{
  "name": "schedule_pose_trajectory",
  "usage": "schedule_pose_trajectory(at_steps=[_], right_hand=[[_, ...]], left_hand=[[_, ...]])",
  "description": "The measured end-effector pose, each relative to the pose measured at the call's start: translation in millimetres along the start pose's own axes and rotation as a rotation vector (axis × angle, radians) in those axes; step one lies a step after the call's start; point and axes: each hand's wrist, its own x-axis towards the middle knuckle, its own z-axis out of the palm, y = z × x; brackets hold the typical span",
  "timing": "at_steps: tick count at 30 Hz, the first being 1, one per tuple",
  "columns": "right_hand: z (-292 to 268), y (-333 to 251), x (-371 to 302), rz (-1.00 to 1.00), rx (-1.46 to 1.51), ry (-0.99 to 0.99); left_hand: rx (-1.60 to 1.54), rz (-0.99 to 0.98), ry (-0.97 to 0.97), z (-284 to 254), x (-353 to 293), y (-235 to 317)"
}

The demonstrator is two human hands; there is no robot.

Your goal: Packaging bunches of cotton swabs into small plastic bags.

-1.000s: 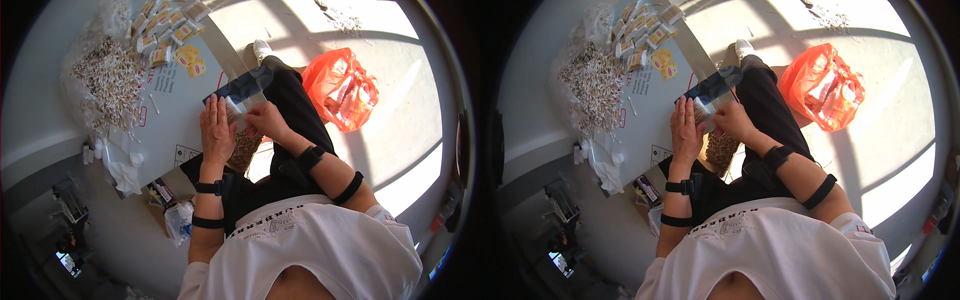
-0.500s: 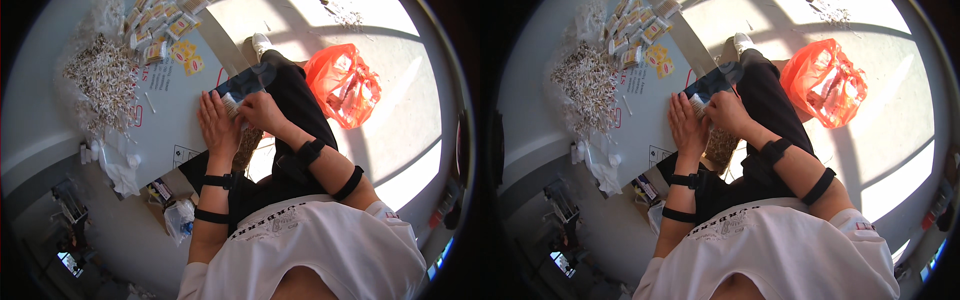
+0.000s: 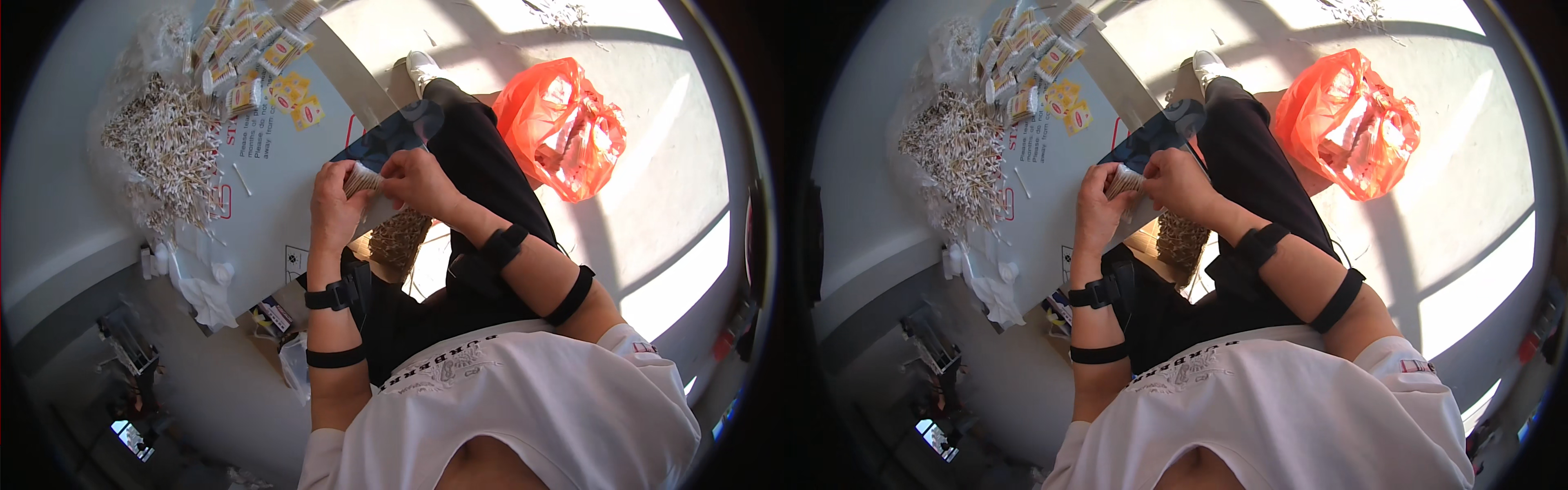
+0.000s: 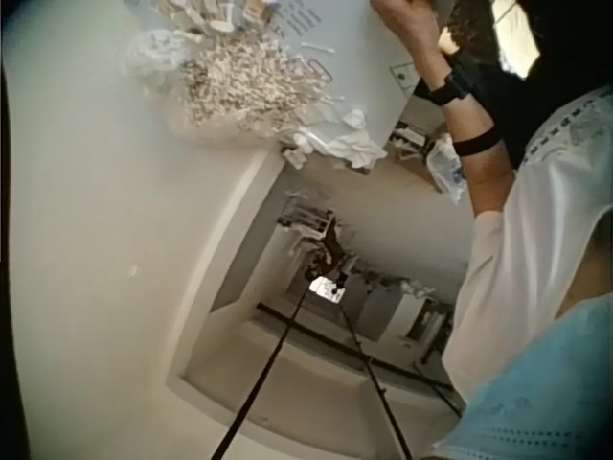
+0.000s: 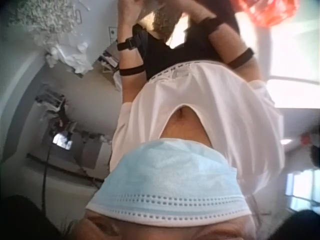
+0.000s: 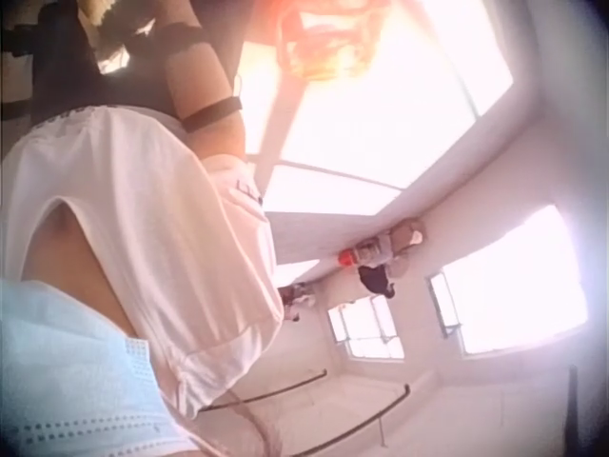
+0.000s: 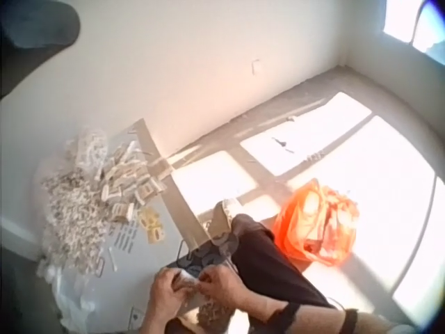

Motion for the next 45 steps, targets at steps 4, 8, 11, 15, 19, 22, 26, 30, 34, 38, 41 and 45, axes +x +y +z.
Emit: schedule_pose_trajectory(at_steps=[4, 8, 11, 15, 19, 22, 26, 30, 34, 38, 41, 45], right_hand=[[-2.5, -4.6, 0.3, 0.016, 0.013, -0.019], [-7.4, -7.9, -1.1, -0.015, 0.01, -0.08], [-7.7, -6.5, -2.2, -0.214, 0.061, -0.044], [-9.7, -12.2, -6.0, -0.573, -0.161, 0.071], [-8.2, -15.4, -9.3, -0.708, -0.202, 0.131], [-7.9, -16.3, -9.7, -0.713, -0.237, 0.142], [-8.9, -18.0, -8.8, -0.762, -0.254, 0.185], [-10.8, -17.6, -8.0, -0.76, -0.249, 0.148], [-17.3, -17.1, -6.8, -0.71, -0.204, 0.049], [-24.0, -17.7, -4.1, -0.652, -0.213, -0.004], [-26.5, -15.0, -1.4, -0.596, -0.148, -0.046], [-27.2, -10.8, 0.6, -0.441, 0.119, -0.106]], left_hand=[[-0.284, -0.181, -0.02, 1.0, 1.3, 1.2], [-0.613, -0.215, 0.111, 4.3, -3.3, 14.8], [-0.364, -0.067, 0.168, -2.4, -5.3, 33.1], [0.216, 0.305, 0.259, -16.7, 0.7, 49.6], [0.235, 0.314, 0.266, -16.5, -1.0, 58.1], [0.199, 0.313, 0.284, -12.8, -0.9, 58.0], [0.18, 0.372, 0.313, -6.9, 1.3, 57.4], [0.16, 0.341, 0.301, -4.2, 0.8, 55.9], [0.062, 0.277, 0.267, -6.0, 0.6, 53.9], [-0.021, 0.235, 0.216, -7.7, 0.3, 51.3], [-0.068, 0.181, 0.198, -8.2, -0.7, 53.1], [-0.117, 0.166, 0.179, -12.4, -0.1, 55.4]])
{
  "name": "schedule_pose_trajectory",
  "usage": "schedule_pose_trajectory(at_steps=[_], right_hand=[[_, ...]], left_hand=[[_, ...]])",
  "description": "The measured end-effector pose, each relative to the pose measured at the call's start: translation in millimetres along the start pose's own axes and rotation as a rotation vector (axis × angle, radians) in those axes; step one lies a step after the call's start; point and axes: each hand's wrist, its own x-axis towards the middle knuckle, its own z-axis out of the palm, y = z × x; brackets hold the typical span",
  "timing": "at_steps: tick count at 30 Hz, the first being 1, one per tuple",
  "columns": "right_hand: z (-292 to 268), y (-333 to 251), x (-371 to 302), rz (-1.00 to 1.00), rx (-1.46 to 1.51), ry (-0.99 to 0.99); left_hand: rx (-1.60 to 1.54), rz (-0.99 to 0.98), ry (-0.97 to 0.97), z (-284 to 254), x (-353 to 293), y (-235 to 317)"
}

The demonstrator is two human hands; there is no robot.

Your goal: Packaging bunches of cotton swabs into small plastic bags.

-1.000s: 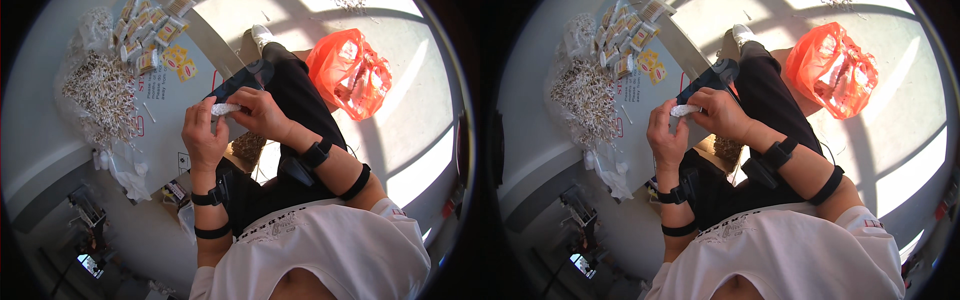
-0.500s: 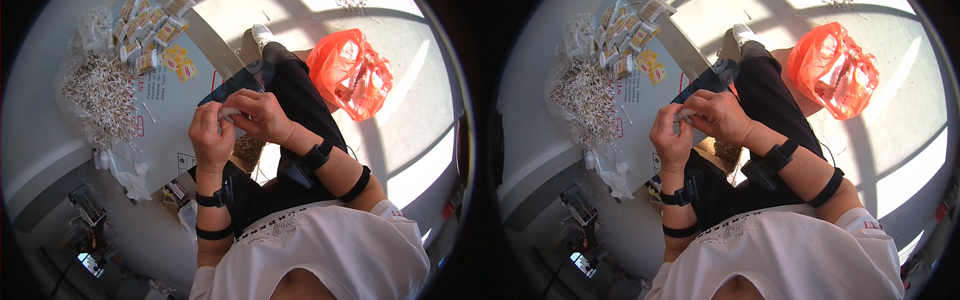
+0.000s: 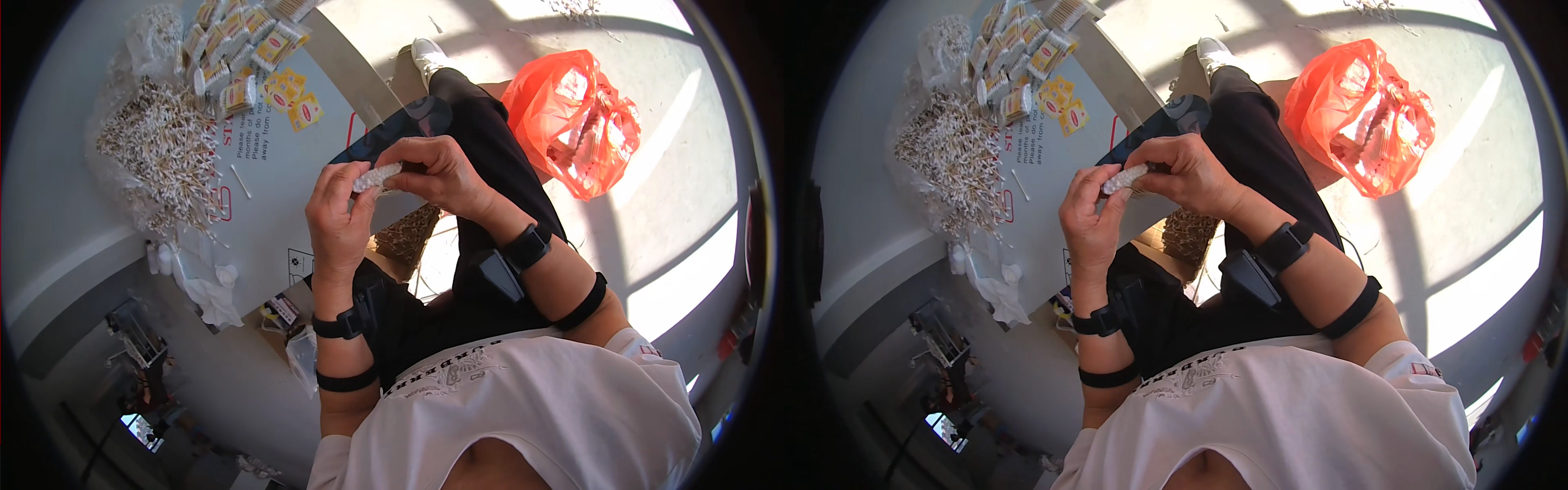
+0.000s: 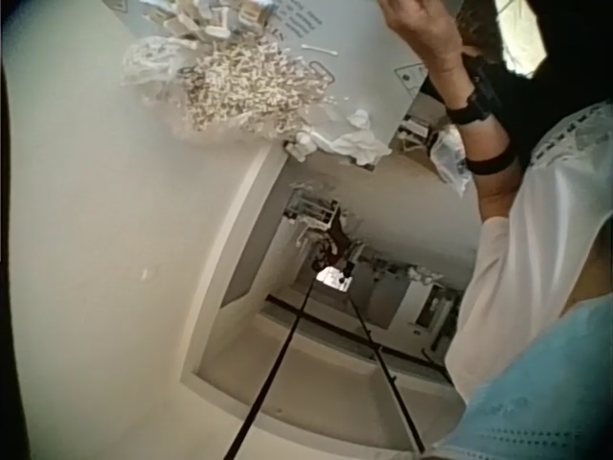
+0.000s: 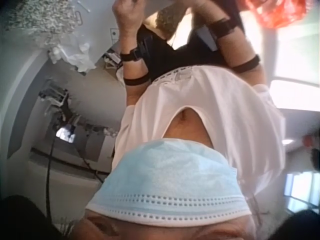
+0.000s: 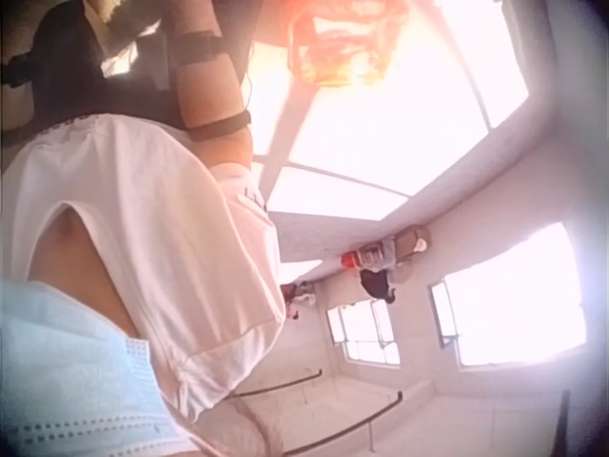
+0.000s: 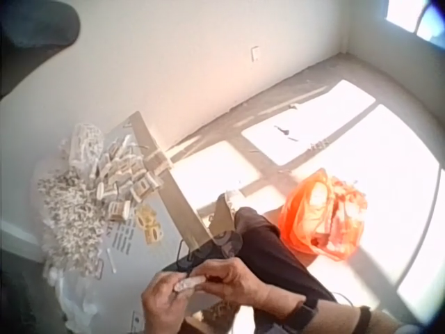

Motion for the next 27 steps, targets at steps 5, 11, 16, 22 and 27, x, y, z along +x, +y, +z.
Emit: schedule_pose_trajectory(at_steps=[5, 11, 16, 22, 27], right_hand=[[-2.1, -4.3, -0.3, 0.093, 0.184, -0.031], [-0.4, -13.5, 0.8, 0.084, 0.179, -0.058], [-1.1, -8.8, 1.0, 0.079, 0.103, -0.019], [-0.3, -6.8, 1.2, 0.071, 0.052, -0.013], [-0.2, -6.9, 2.5, 0.03, -0.009, 0.011]], left_hand=[[-0.02, -0.005, -0.049, -6.3, 3.6, 5.4], [0.073, 0.128, 0.023, -1.4, -1.9, -6.4], [0.033, 0.079, 0.033, 1.2, 2.0, 3.8], [0.034, 0.101, 0.045, 5.9, 1.4, -2.8], [0.033, 0.118, 0.108, 13.3, -1.1, -6.3]])
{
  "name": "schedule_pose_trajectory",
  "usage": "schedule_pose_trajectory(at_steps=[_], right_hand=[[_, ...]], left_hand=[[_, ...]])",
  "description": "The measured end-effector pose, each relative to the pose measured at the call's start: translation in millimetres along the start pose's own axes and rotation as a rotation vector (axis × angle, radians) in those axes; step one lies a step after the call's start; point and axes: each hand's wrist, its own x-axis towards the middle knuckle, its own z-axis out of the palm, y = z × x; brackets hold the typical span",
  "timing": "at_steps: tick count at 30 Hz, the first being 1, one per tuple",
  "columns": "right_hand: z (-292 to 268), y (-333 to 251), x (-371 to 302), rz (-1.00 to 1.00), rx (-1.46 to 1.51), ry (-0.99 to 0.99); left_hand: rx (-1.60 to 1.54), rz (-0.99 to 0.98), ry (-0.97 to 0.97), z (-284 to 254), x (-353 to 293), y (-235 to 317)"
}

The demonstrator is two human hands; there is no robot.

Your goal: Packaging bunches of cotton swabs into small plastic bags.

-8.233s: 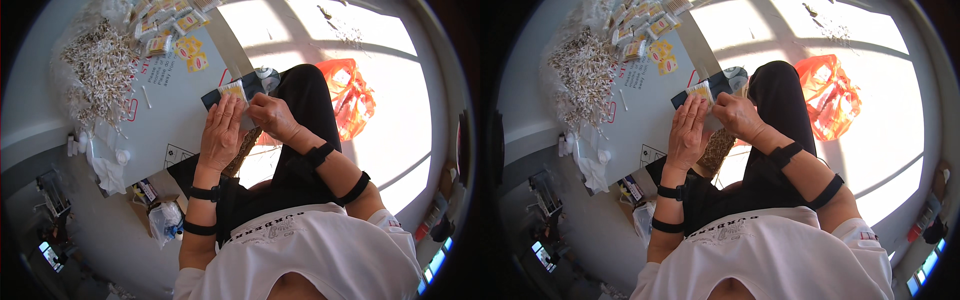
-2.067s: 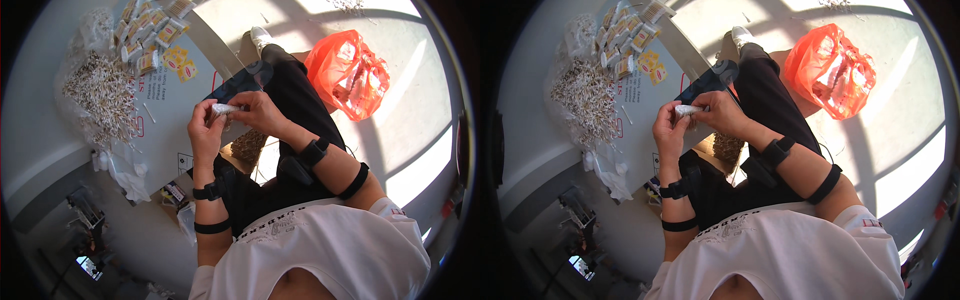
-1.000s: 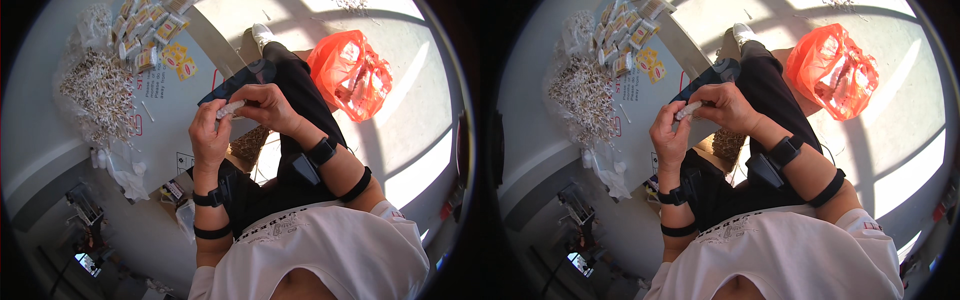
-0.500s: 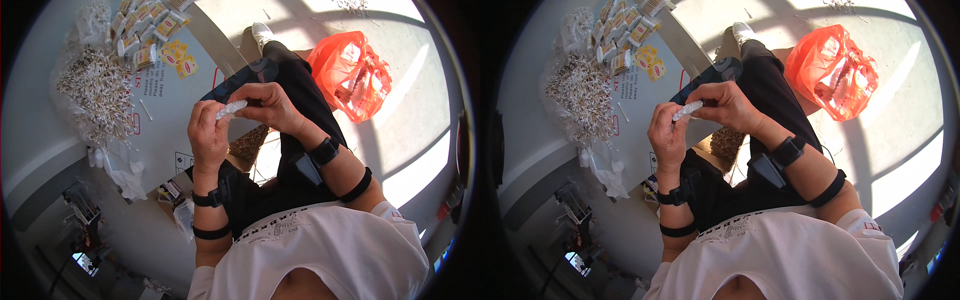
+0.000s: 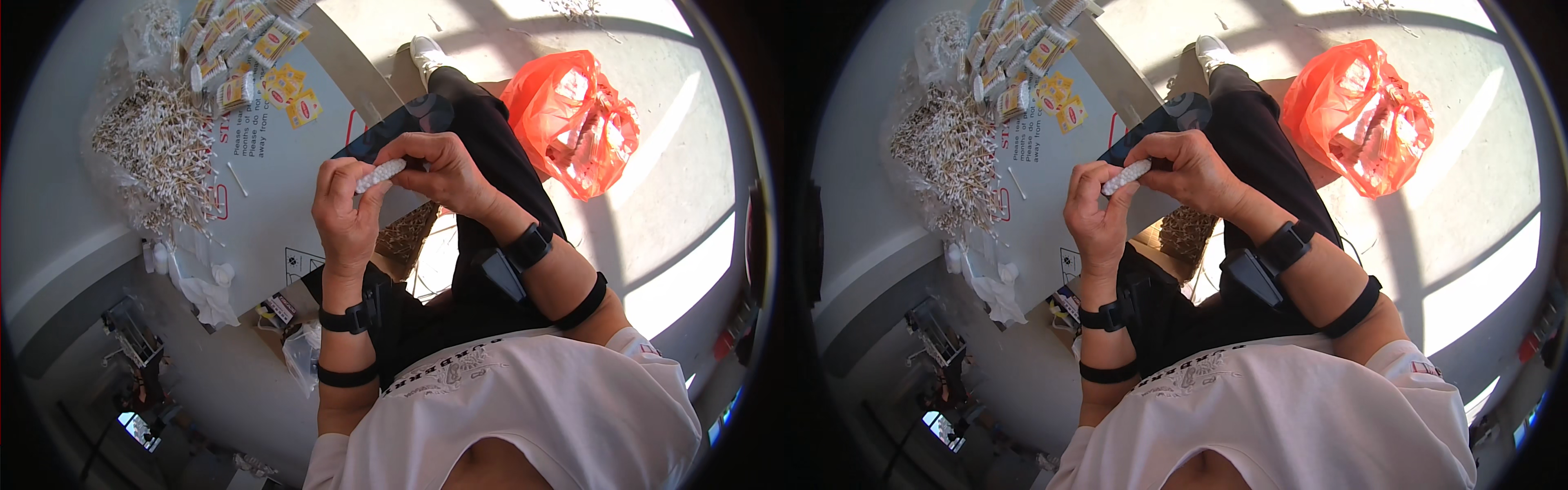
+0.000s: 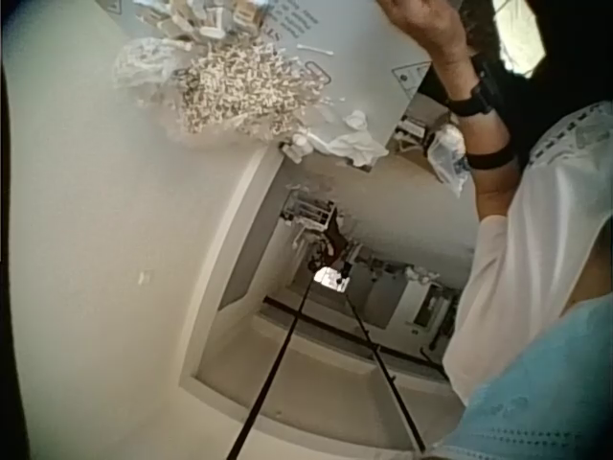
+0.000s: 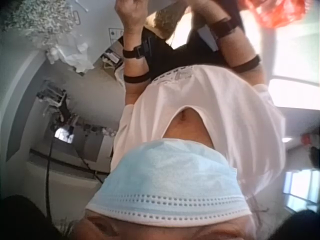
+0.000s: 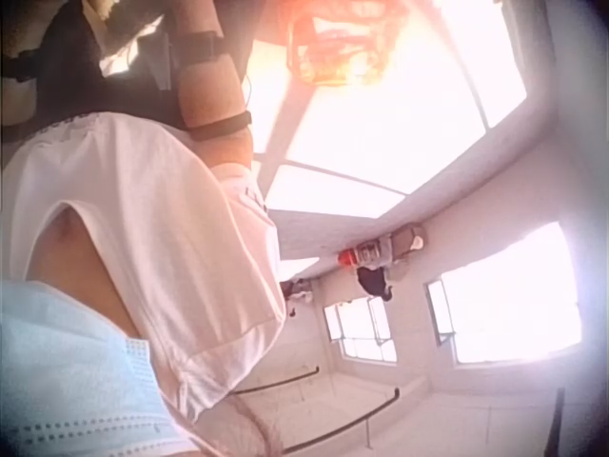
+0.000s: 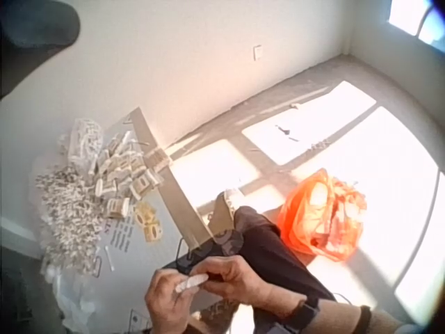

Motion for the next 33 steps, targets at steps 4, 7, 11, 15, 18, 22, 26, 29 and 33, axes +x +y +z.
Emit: schedule_pose_trajectory(at_steps=[4, 7, 11, 15, 18, 22, 26, 29, 33], right_hand=[[-1.0, 5.1, -0.2, -0.017, 0.001, 0.032], [0.3, 5.6, -0.6, -0.045, -0.017, 0.018], [-0.4, 8.5, -0.3, -0.053, -0.041, 0.002], [-1.0, 3.6, -0.8, -0.028, -0.045, 0.009], [0.6, -1.9, -0.4, -0.069, -0.081, 0.011], [-1.2, -1.0, -1.0, -0.092, -0.154, 0.008], [-2.1, 1.9, -1.4, -0.118, -0.164, 0.004], [-0.4, -0.2, -2.3, -0.12, -0.209, 0.005], [1.4, -0.8, -2.1, -0.342, -0.48, 0.033]], left_hand=[[-0.396, -0.284, 0.0, -0.7, -0.2, 1.0], [-0.566, -0.419, -0.015, -2.4, -1.3, -3.1], [-0.63, -0.441, -0.008, -1.2, -1.4, -10.5], [-0.579, -0.406, -0.028, 0.7, -1.3, -10.6], [-0.547, -0.341, 0.006, 2.8, -2.3, -13.0], [-0.508, -0.361, -0.034, 2.4, -1.0, -12.2], [-0.537, -0.374, -0.053, -1.0, -1.0, -10.2], [-0.387, -0.217, -0.049, -2.9, -1.7, -7.8], [-0.085, -0.028, -0.081, -4.4, -1.2, -8.5]])
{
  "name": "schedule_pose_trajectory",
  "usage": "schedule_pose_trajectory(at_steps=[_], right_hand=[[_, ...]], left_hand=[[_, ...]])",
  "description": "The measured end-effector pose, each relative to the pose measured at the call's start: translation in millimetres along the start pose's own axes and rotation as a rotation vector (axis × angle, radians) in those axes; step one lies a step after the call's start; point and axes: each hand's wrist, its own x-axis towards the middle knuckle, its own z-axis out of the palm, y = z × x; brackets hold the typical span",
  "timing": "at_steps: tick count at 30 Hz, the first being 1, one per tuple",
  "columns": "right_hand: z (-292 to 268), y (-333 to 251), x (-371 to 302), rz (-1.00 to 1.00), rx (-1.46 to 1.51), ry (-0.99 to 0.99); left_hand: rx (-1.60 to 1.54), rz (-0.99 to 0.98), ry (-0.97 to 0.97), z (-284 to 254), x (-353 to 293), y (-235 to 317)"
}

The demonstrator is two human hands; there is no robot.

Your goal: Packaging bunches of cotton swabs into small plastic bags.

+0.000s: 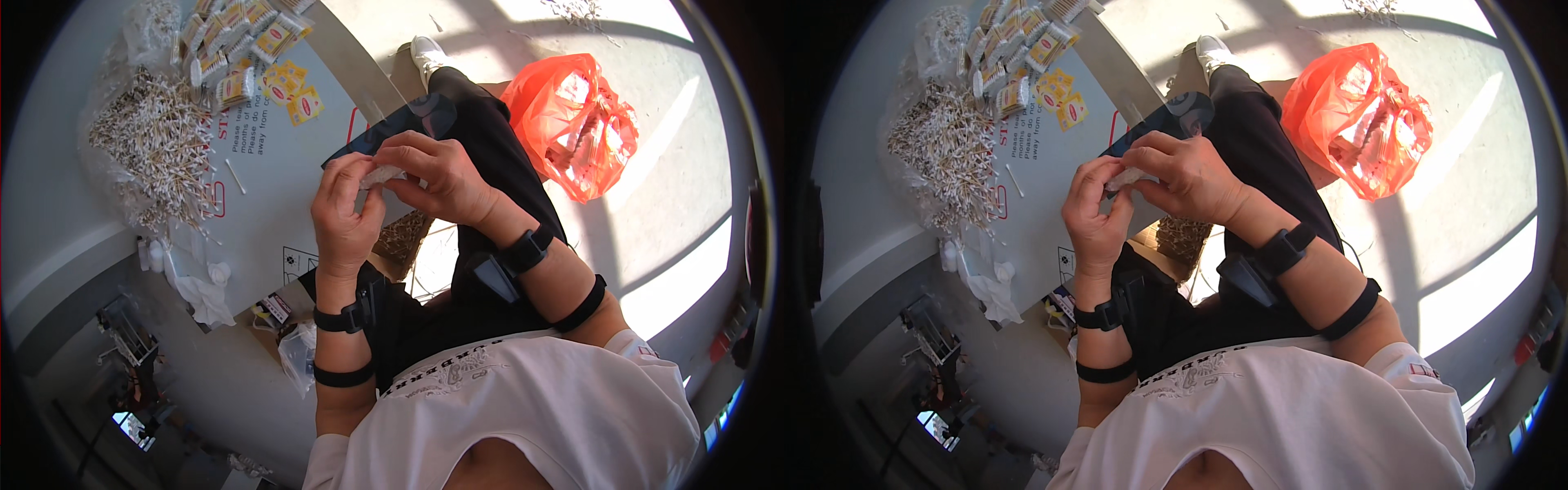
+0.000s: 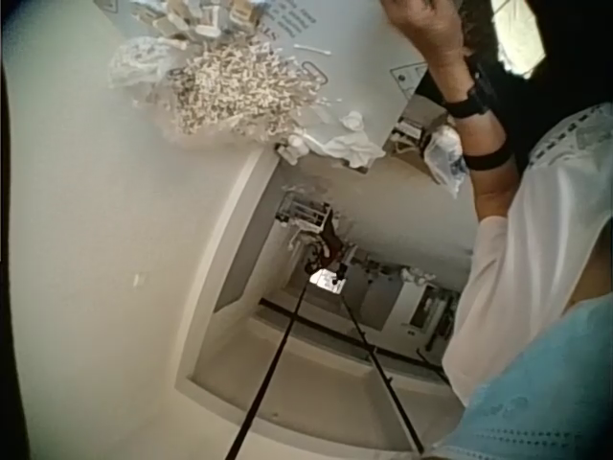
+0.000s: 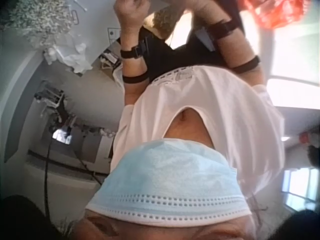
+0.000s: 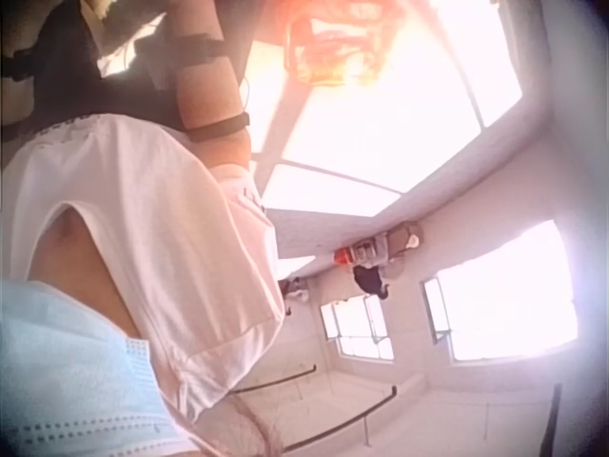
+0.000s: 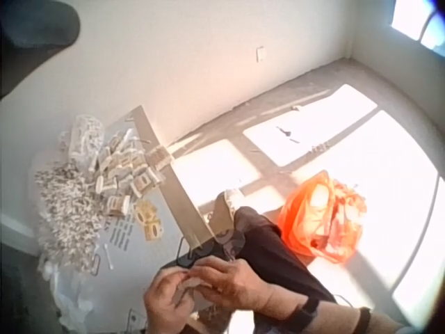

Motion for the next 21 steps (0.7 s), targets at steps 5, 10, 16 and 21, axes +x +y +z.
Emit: schedule_pose_trajectory(at_steps=[5, 10, 16, 21], right_hand=[[5.5, 3.6, 0.9, -0.166, -0.184, 0.031], [6.5, 5.1, 2.6, -0.161, -0.234, -0.002], [5.4, 7.8, 4.7, -0.179, -0.207, 0.058], [8.5, 6.6, 5.6, -0.208, -0.225, 0.079]], left_hand=[[0.222, 0.187, 0.003, 1.3, 2.7, -2.5], [0.228, 0.199, 0.002, 2.9, 4.3, -6.9], [0.178, 0.18, -0.036, -4.2, 9.7, -5.1], [0.212, 0.209, -0.02, -2.5, 7.4, -5.1]])
